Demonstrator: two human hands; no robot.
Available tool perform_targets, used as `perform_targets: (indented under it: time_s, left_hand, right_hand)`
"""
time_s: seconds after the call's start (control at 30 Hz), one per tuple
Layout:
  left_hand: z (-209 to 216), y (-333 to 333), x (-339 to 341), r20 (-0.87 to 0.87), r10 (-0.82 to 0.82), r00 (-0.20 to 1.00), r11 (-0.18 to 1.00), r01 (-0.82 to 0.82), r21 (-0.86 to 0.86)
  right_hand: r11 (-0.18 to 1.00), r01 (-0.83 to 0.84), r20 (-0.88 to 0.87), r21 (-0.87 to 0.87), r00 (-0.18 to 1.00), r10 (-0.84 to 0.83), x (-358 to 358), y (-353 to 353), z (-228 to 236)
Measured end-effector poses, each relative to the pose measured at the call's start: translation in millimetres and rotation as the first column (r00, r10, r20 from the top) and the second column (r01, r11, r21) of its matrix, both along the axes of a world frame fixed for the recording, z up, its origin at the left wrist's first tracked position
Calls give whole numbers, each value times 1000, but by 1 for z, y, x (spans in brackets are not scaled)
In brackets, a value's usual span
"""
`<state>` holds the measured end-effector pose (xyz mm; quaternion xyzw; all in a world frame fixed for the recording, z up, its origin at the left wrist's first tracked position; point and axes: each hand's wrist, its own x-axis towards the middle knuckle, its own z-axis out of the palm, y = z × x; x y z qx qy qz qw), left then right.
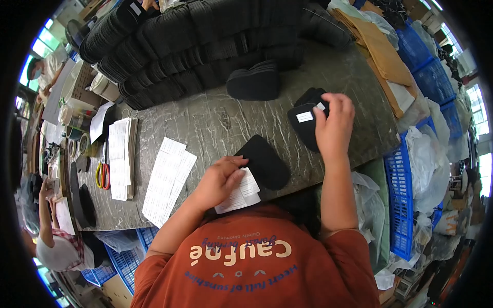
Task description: Peel and apply small white labels to black shoe components and organize them into stacks.
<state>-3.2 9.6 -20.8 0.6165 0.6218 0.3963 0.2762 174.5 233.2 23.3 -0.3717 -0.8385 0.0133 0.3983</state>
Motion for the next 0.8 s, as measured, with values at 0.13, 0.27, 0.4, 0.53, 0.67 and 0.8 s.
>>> perform_targets:
  time_s: [0.13,0.27,0.4,0.53,0.67,0.8]
  left_hand:
    - [4,1,7,231,248,941,969,-243,-50]
    - [9,2,10,119,416,902,909,-406,-96]
    - [9,-1,6,-27,487,873,871,-488,-48]
    - [11,-6,-2,-216,246,945,969,-236,68]
    - [13,-11,6,-343,-9,939,995,43,92]
    - [9,-11,7,-385,-43,922,996,68,52]
  right_hand:
    - [656,-414,-157,-632,897,414,-10,-63,-10]
    - [306,-562,-383,-768,787,484,-19,-105,-22]
    - [457,-608,-332,-649,767,549,-25,-104,-27]
    - [488,-483,-305,-728,864,400,-27,-93,-27]
    - [559,-428,-247,-710,895,372,-35,-79,-40]
    - [551,-307,-120,-776,930,349,-42,-83,-46]
